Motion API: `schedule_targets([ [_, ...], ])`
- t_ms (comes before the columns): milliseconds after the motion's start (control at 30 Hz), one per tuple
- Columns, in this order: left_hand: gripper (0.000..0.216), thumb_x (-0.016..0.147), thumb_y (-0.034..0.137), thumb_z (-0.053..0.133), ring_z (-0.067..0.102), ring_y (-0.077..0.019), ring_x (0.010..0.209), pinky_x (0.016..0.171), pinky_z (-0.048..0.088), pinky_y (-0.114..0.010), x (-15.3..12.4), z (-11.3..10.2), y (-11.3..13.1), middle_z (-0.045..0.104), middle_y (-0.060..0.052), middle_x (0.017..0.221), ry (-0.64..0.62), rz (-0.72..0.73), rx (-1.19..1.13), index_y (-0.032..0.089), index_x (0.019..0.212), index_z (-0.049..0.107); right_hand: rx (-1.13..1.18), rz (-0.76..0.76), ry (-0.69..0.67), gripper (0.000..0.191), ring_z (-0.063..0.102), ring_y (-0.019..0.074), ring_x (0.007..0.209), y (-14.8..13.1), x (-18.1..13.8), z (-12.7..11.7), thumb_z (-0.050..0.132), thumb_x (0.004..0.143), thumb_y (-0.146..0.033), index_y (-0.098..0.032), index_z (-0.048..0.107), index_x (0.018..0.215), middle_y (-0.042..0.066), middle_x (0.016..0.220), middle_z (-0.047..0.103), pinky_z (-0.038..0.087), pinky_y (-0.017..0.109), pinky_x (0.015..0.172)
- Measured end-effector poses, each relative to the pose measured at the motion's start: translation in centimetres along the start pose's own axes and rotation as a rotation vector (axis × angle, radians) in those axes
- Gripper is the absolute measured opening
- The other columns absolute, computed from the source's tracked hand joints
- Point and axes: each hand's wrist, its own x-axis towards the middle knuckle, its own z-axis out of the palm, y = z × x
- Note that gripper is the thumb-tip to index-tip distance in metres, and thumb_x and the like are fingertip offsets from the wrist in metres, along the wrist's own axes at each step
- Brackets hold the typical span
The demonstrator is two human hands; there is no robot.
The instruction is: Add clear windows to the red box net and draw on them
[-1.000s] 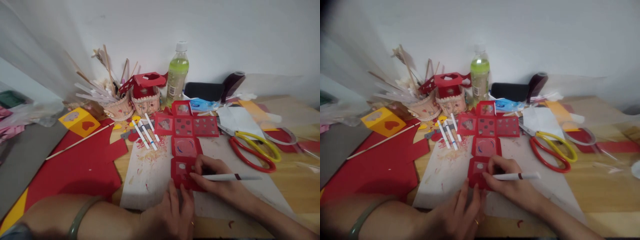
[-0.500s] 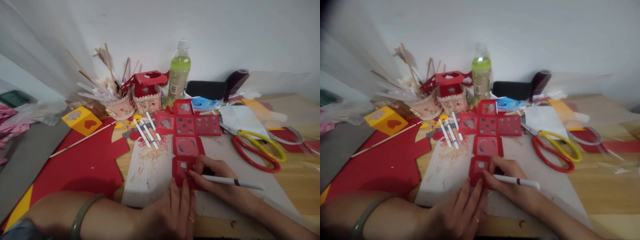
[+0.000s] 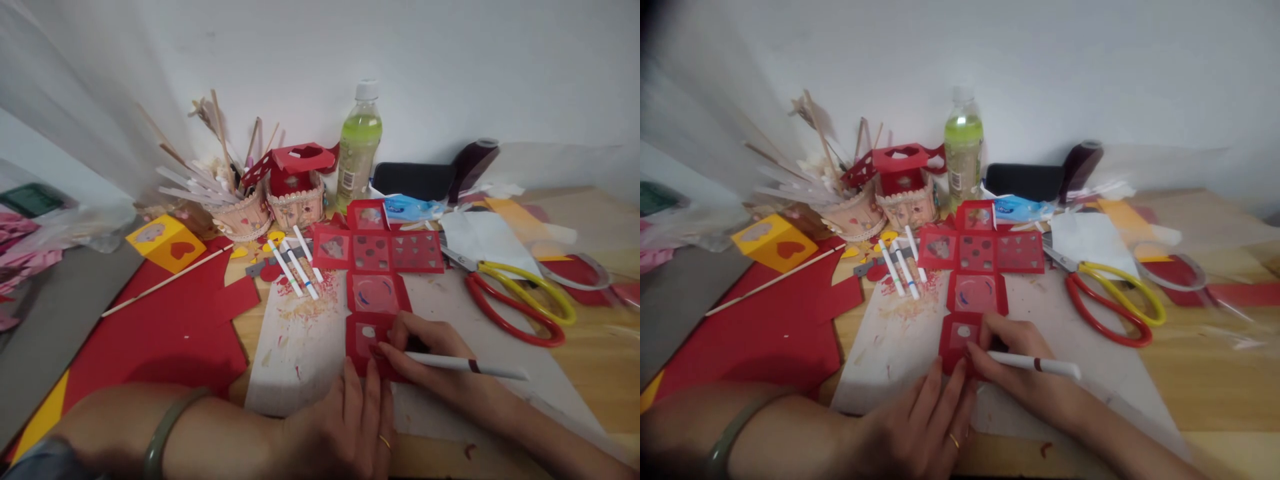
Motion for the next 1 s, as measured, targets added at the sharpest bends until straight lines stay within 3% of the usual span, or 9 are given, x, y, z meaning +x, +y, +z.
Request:
schedule_targets([
  [1000,0.027,0.089,0.024,0.052,0.07,-0.0222,0.073,0.057,0.052,-0.026,-0.23,0.07,0.13,0.072,-0.013,0.093,-0.024,0.007,0.014,0.005,0.1,0.068,-0.023,-0.02,-0.035,0.026,0.042,0.0111,0.053,-0.53,-0.11,-0.41,0.048,0.083,-0.03,-0.022,0.036,0.061,-0.002,0.057,0.049,0.036,0.023,0.048],
])
